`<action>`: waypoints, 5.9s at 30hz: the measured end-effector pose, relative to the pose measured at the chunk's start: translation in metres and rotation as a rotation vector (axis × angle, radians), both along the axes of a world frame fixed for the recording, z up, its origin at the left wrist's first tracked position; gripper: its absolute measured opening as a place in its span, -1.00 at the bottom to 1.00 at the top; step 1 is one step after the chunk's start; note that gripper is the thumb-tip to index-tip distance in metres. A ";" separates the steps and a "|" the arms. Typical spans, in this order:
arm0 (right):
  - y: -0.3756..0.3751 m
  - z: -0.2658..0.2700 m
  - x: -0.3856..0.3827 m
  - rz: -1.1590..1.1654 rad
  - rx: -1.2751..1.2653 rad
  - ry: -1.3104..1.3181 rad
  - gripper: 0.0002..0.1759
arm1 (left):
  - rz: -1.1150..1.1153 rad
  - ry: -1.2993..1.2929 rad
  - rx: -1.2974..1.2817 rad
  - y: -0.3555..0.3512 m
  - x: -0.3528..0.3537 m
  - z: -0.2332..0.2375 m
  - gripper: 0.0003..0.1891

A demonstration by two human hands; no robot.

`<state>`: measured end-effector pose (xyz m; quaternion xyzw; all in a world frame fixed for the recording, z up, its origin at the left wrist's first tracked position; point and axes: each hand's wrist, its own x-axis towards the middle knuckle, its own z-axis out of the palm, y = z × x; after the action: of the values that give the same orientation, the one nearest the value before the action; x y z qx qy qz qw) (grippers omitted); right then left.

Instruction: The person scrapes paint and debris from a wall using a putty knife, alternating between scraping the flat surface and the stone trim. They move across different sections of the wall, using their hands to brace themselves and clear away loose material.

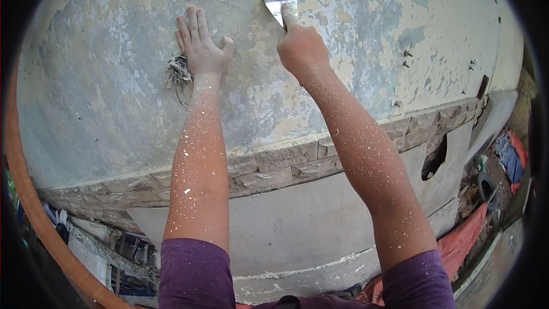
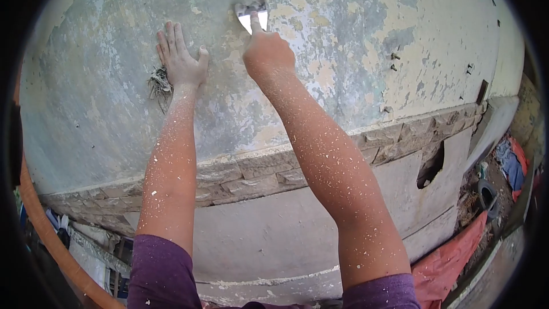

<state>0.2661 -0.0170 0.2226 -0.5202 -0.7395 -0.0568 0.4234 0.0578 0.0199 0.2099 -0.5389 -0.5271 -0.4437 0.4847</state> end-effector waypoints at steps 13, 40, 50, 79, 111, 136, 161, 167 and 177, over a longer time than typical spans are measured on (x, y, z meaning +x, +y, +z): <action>0.025 -0.067 0.033 0.078 -0.021 0.068 -0.42 | 0.059 0.041 0.044 0.000 -0.001 0.005 -0.14; 0.029 -0.130 0.050 0.123 -0.057 0.201 -0.41 | 0.038 0.080 0.078 0.002 -0.004 0.006 -0.16; 0.042 -0.068 0.051 0.120 0.103 0.311 -0.45 | 0.045 0.098 0.087 0.007 -0.009 0.005 -0.16; 0.003 -0.237 0.011 0.256 -0.175 0.273 -0.36 | -0.014 0.166 0.144 0.015 -0.020 0.005 -0.18; 0.024 -0.223 0.085 0.187 -0.140 0.257 -0.38 | 0.039 0.118 0.159 0.008 -0.012 0.002 -0.19; 0.073 0.093 0.155 0.034 0.091 0.274 -0.46 | 0.050 0.078 0.131 0.003 -0.003 0.007 -0.17; 0.092 0.021 0.206 -0.040 0.194 0.228 -0.42 | 0.018 0.112 0.190 0.008 -0.006 0.006 -0.20; 0.087 -0.091 0.199 0.016 0.101 0.264 -0.41 | -0.008 0.109 0.196 0.007 -0.005 0.006 -0.22; 0.095 0.058 0.208 -0.071 0.241 0.191 -0.48 | -0.009 0.098 0.182 0.006 -0.004 0.003 -0.20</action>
<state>0.4742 0.0776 0.2803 -0.4946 -0.6650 -0.1103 0.5486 0.0533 0.0257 0.2131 -0.5160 -0.4577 -0.4652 0.5548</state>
